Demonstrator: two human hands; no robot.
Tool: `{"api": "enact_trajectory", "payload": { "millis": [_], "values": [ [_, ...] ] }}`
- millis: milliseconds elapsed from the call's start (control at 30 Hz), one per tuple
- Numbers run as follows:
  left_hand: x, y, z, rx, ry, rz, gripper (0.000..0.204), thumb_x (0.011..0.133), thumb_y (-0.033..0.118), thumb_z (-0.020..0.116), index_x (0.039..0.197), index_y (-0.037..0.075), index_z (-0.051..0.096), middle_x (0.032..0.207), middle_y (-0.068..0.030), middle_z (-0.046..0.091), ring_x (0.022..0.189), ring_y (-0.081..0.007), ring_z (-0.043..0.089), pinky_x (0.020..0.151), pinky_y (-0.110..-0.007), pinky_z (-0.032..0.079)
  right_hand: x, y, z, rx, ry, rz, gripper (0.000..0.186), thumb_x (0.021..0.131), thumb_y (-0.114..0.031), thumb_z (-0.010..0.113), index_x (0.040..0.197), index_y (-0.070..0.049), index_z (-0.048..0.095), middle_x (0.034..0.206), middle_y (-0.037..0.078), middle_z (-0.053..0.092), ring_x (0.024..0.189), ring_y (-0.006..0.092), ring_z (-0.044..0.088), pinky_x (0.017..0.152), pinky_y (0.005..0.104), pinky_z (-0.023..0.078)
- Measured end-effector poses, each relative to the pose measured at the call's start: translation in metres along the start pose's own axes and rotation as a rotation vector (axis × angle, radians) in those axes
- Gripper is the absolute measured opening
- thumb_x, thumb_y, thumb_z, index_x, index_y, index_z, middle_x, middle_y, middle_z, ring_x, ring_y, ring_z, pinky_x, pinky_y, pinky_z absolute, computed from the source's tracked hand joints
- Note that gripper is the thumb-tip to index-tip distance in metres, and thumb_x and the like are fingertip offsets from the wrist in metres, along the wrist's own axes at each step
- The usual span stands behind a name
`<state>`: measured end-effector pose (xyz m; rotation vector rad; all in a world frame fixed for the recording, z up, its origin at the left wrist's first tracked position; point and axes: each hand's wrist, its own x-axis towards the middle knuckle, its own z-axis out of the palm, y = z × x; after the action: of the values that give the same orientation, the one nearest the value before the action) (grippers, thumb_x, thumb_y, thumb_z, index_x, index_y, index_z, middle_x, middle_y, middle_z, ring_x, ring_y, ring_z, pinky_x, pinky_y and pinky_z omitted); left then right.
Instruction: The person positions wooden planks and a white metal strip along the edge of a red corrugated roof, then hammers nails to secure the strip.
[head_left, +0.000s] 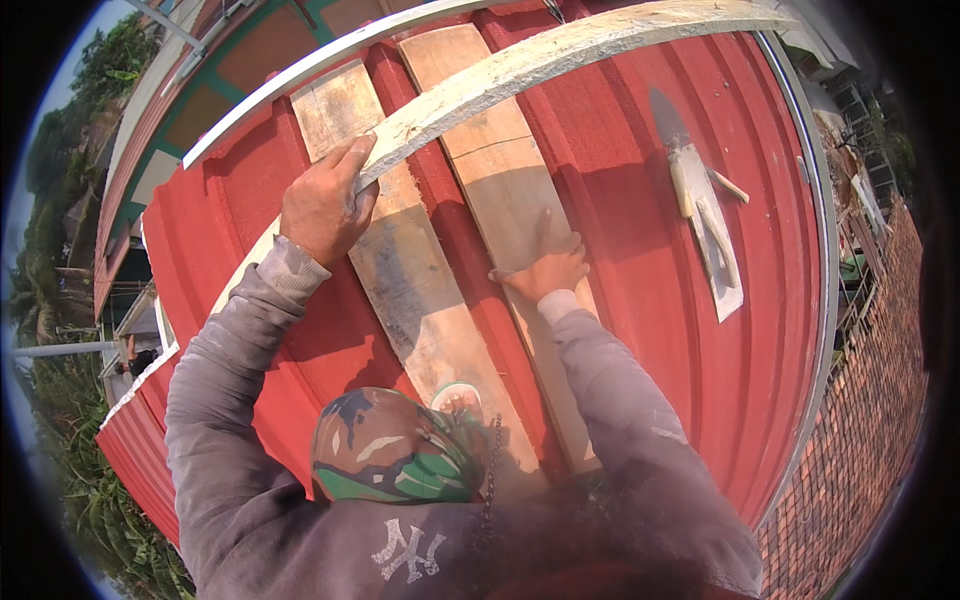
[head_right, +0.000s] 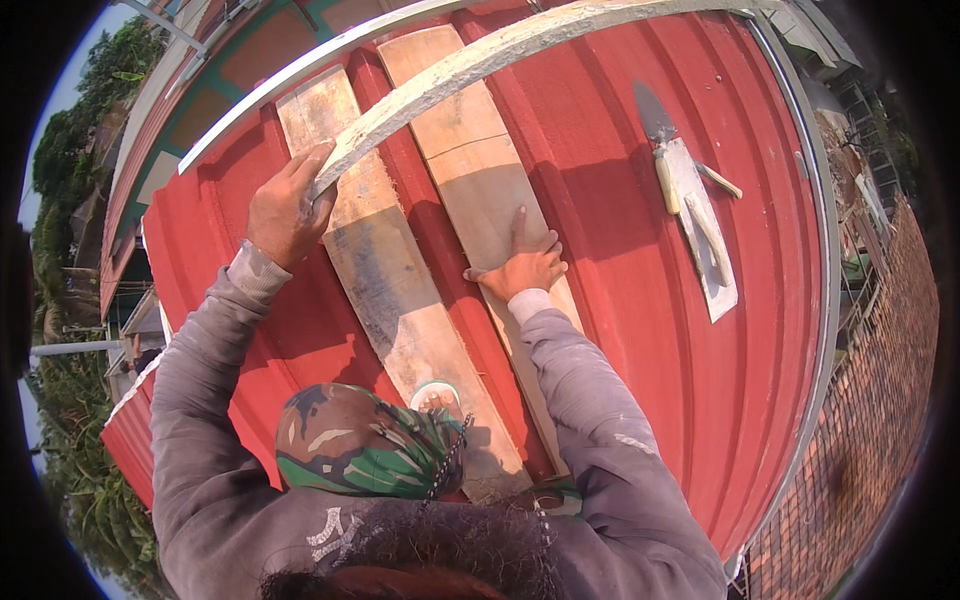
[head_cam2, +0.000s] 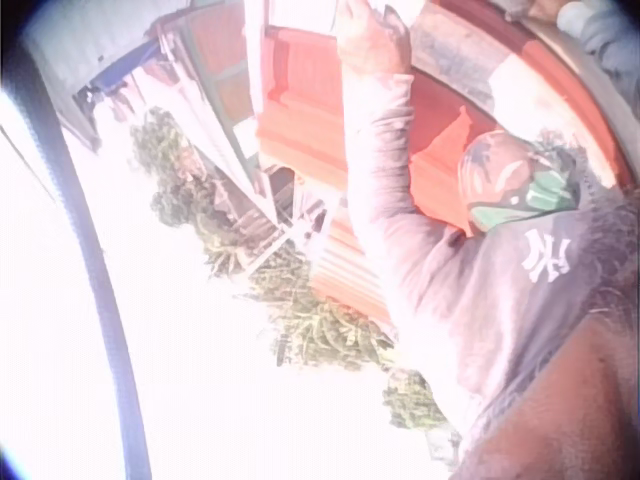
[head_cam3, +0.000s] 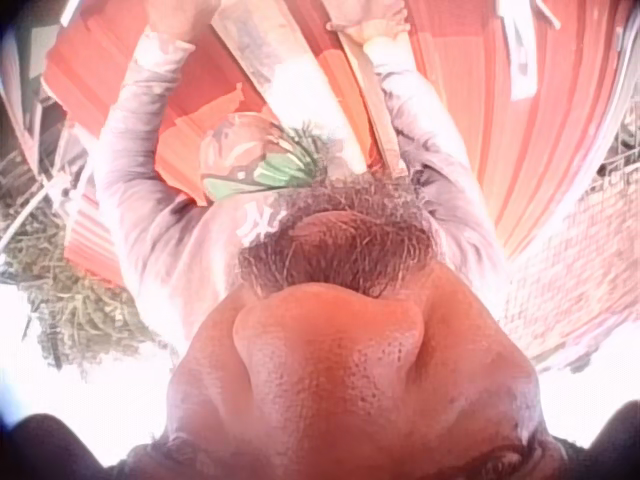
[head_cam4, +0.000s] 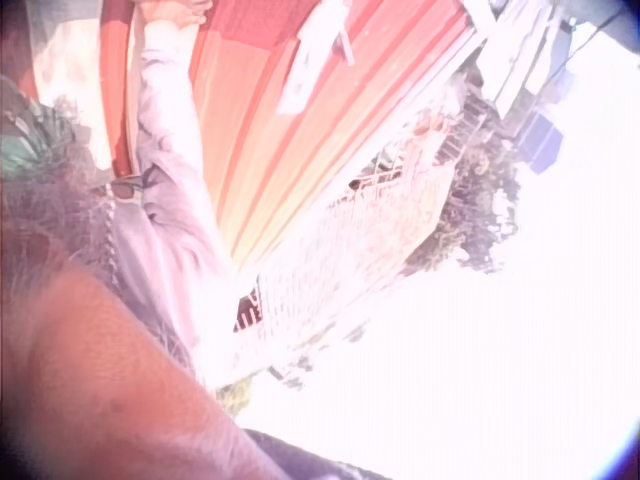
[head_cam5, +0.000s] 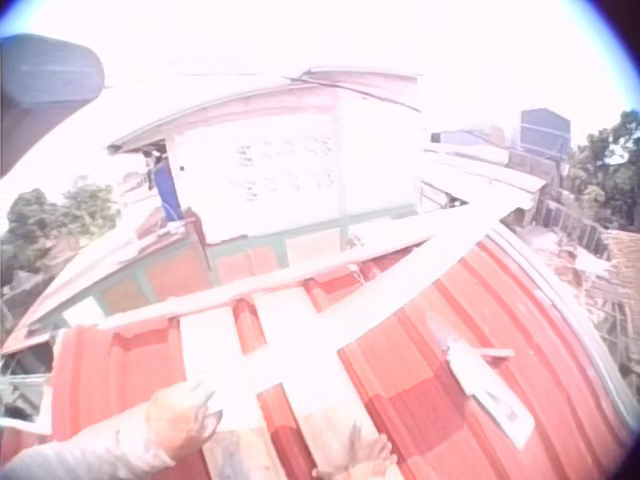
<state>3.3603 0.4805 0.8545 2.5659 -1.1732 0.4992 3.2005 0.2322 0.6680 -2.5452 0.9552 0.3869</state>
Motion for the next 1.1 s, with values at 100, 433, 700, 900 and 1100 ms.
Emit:
{"api": "enact_trajectory", "payload": {
  "millis": [100,433,700,900,1100],
  "values": [
    [-0.009,0.010,-0.015,-0.028,-0.011,0.016,0.057,0.084,0.010,0.079,0.138,0.009,0.062,0.129,-0.0144,0.072,0.103,-0.0358,0.075,0.084,-0.042,0.063,0.014,-0.013,-0.007,-0.043,-0.003,0.003,0.153,0.060,-0.077,0.091,0.173,-0.030,-0.001,0.165,0.039,0.022,0.153,0.0577,0.024,0.118,0.0732,0.028],
    [-0.019,0.014,-0.024,-0.049,0.015,0.050,0.061,0.082,0.008,0.080,0.141,0.008,0.061,0.132,-0.0155,0.071,0.104,-0.0360,0.074,0.086,-0.044,0.063,0.018,-0.027,-0.008,-0.054,-0.004,-0.003,0.153,0.061,-0.077,0.091,0.173,-0.029,-0.003,0.167,0.041,0.019,0.155,0.0590,0.023,0.119,0.0739,0.028],
    [-0.007,0.009,-0.010,0.003,-0.019,0.042,0.063,0.084,0.010,0.079,0.143,0.009,0.059,0.137,-0.0138,0.069,0.110,-0.0348,0.073,0.090,-0.043,0.062,0.020,-0.028,-0.013,-0.080,-0.053,0.028,0.157,0.057,-0.082,0.089,0.173,-0.031,-0.004,0.168,0.041,0.016,0.157,0.0571,0.022,0.120,0.0717,0.028],
    [0.031,-0.011,0.032,0.035,-0.025,0.049,0.069,0.086,0.004,0.074,0.151,0.014,0.055,0.147,-0.0143,0.063,0.118,-0.0361,0.070,0.094,-0.043,0.062,0.026,-0.018,0.001,-0.121,0.050,-0.068,0.151,0.060,-0.095,0.075,0.173,-0.019,0.009,0.169,0.039,0.016,0.158,0.0536,0.020,0.125,0.0689,0.016],
    [0.068,-0.053,0.104,0.229,-0.038,0.073,0.061,0.094,0.013,0.069,0.153,0.012,0.052,0.156,-0.0104,0.055,0.137,-0.0353,0.057,0.112,-0.055,0.049,0.073,-0.020,0.010,-0.163,0.362,-0.344,0.132,0.083,-0.094,0.053,0.171,-0.002,0.015,0.176,0.025,0.012,0.165,0.0402,0.007,0.128,0.0691,0.003]
  ]
}}
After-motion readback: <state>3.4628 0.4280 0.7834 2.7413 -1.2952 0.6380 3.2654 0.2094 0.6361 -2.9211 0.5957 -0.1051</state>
